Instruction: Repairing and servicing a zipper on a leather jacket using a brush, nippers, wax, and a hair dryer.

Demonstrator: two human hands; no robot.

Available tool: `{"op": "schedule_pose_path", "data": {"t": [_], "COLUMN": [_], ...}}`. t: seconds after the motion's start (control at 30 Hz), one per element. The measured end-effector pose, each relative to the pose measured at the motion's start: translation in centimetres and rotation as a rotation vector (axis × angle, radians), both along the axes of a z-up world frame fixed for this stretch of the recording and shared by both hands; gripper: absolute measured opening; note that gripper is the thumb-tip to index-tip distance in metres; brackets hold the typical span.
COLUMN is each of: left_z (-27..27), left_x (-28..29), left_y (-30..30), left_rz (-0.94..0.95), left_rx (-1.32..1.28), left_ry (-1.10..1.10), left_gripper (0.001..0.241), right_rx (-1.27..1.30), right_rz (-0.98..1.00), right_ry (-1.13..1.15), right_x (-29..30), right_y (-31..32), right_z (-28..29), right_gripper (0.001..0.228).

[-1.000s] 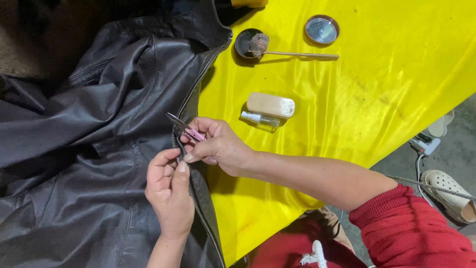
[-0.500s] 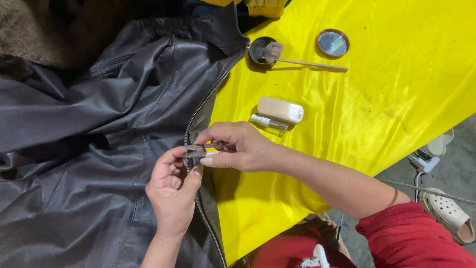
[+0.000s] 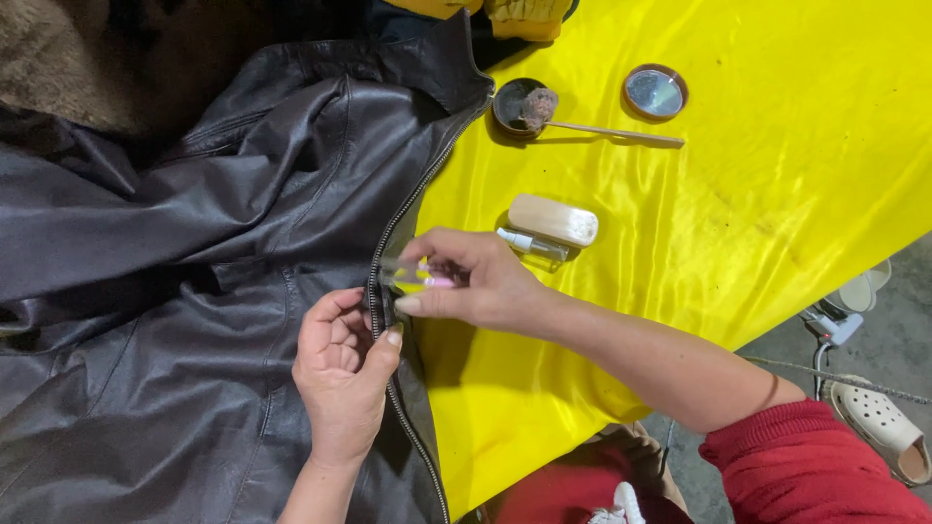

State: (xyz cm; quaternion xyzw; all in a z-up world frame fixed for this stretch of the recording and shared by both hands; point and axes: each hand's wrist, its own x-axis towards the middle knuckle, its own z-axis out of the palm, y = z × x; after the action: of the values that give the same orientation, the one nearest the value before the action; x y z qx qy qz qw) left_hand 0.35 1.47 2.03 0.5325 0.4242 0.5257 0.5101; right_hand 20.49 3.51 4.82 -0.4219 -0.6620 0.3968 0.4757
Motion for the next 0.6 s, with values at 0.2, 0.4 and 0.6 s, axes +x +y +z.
{"op": "schedule_pose_path", "data": {"t": [0.2, 0.4, 0.6], "left_z": [-0.8, -0.6, -1.0], "left_x": [0.6, 1.2, 0.9], "left_y": [0.2, 1.1, 1.5], "left_rz": [-0.085, -0.051, 0.035], "left_rx": [-0.055, -0.039, 0.022], "left_ry": [-0.008, 0.021, 0.112], "left_gripper": [0.059, 0.034, 0.016], "right_rx": [-0.103, -0.225, -0.313], "right_rz": [-0.076, -0.067, -0.029], "right_ry": [0.161, 0.476, 0.580], "right_x": [-1.3, -2.4, -2.4], "right_y": [1.6, 2.0, 2.0], "right_z": [-1.4, -2.9, -3.2], "right_gripper": [0.024, 0.020, 0.016]}}
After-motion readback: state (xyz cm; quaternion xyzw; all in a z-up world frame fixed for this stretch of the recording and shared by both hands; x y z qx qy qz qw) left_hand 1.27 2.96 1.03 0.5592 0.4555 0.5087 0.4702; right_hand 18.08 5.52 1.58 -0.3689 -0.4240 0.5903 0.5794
